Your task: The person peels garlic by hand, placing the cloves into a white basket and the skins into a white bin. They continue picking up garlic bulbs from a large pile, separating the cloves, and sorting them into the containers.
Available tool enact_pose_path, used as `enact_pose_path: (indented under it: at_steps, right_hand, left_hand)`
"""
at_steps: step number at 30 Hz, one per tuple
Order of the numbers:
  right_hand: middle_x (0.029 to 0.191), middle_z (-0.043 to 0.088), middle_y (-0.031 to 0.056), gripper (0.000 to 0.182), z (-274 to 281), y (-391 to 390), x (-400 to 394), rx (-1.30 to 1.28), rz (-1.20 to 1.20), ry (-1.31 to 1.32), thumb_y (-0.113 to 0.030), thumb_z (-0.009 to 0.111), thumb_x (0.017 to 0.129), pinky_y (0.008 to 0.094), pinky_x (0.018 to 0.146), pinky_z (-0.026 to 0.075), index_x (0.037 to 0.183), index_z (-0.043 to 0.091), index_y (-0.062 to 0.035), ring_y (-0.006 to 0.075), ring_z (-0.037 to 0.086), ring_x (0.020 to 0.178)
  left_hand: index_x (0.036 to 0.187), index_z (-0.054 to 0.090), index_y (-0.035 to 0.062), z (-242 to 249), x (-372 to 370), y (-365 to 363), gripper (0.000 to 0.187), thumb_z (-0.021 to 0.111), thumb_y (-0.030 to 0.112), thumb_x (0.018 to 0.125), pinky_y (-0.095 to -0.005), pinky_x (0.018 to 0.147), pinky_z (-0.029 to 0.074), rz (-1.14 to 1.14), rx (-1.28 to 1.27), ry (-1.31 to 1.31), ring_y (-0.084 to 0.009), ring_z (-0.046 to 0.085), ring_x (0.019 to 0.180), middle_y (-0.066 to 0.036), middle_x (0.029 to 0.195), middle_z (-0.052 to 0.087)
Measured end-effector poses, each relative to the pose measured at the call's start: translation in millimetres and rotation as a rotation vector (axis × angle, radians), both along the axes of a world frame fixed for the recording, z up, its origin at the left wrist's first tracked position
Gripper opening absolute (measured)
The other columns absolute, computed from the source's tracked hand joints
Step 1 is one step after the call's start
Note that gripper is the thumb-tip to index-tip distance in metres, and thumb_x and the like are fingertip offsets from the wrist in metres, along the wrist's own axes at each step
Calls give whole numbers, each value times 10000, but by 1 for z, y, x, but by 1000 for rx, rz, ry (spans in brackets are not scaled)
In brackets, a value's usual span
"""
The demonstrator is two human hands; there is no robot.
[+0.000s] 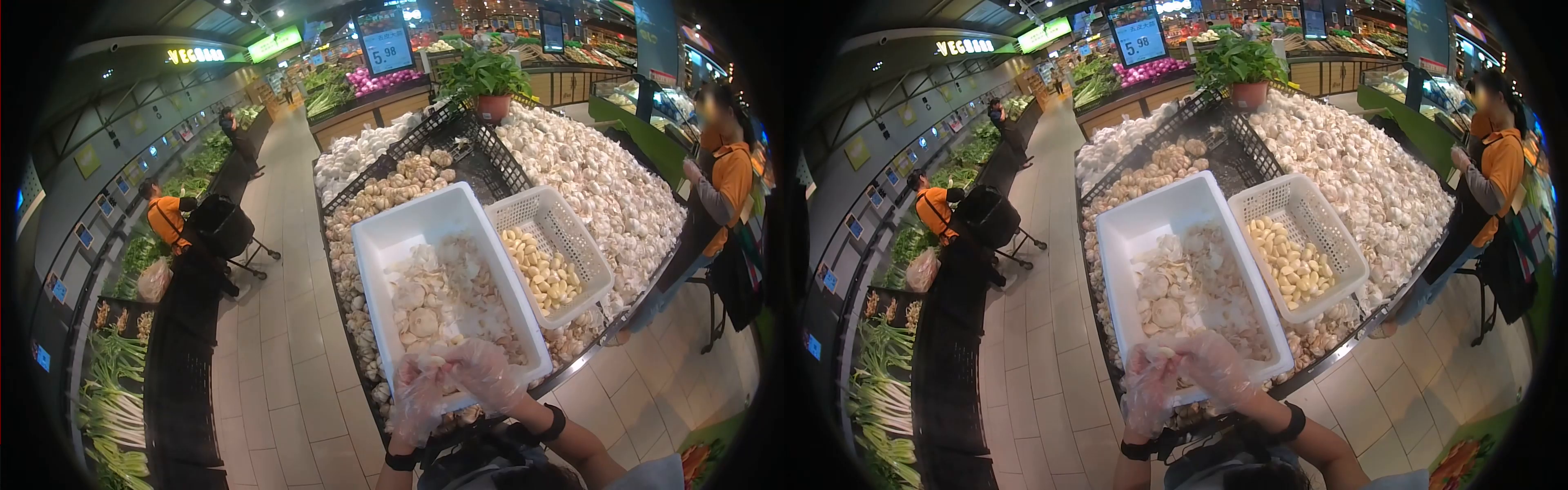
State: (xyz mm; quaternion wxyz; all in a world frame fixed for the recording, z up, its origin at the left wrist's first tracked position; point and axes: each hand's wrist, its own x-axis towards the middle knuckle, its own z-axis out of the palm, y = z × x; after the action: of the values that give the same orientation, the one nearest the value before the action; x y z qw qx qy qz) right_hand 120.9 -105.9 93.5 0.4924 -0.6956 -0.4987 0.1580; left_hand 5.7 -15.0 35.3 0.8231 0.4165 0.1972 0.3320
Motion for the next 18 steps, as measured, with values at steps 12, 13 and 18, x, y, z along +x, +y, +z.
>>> enact_pose_path:
  at_steps: [12, 13, 18]
  right_hand:
    - [692, 617, 104, 114, -13, 0, 1, -172, -23, 128, -150, 633, 729, 334, 634, 478, 766, 707, -71, 231, 621, 663]
    - [685, 616, 103, 105, -14, 1, 1, -200, -36, 127, -158, 645, 723, 330, 630, 478, 742, 703, -73, 221, 621, 655]
    - [687, 624, 94, 103, -20, 6, 0, -253, -113, 40, -167, 669, 702, 338, 613, 477, 710, 692, -67, 232, 625, 653]
  left_hand:
    - [995, 518, 32, -8, -3, 1, 79, 562, 43, 929, -247, 750, 494, -83, 101, 95, -113, 597, 844, -92, 950, 631]
    - [995, 521, 31, -9, -1, 1, 78, 562, 44, 930, -256, 747, 497, -78, 104, 61, -119, 599, 846, -91, 950, 633]
    - [1003, 523, 28, -7, -3, -2, 84, 564, 43, 932, -270, 747, 504, -65, 159, 28, -131, 609, 871, -92, 964, 638]
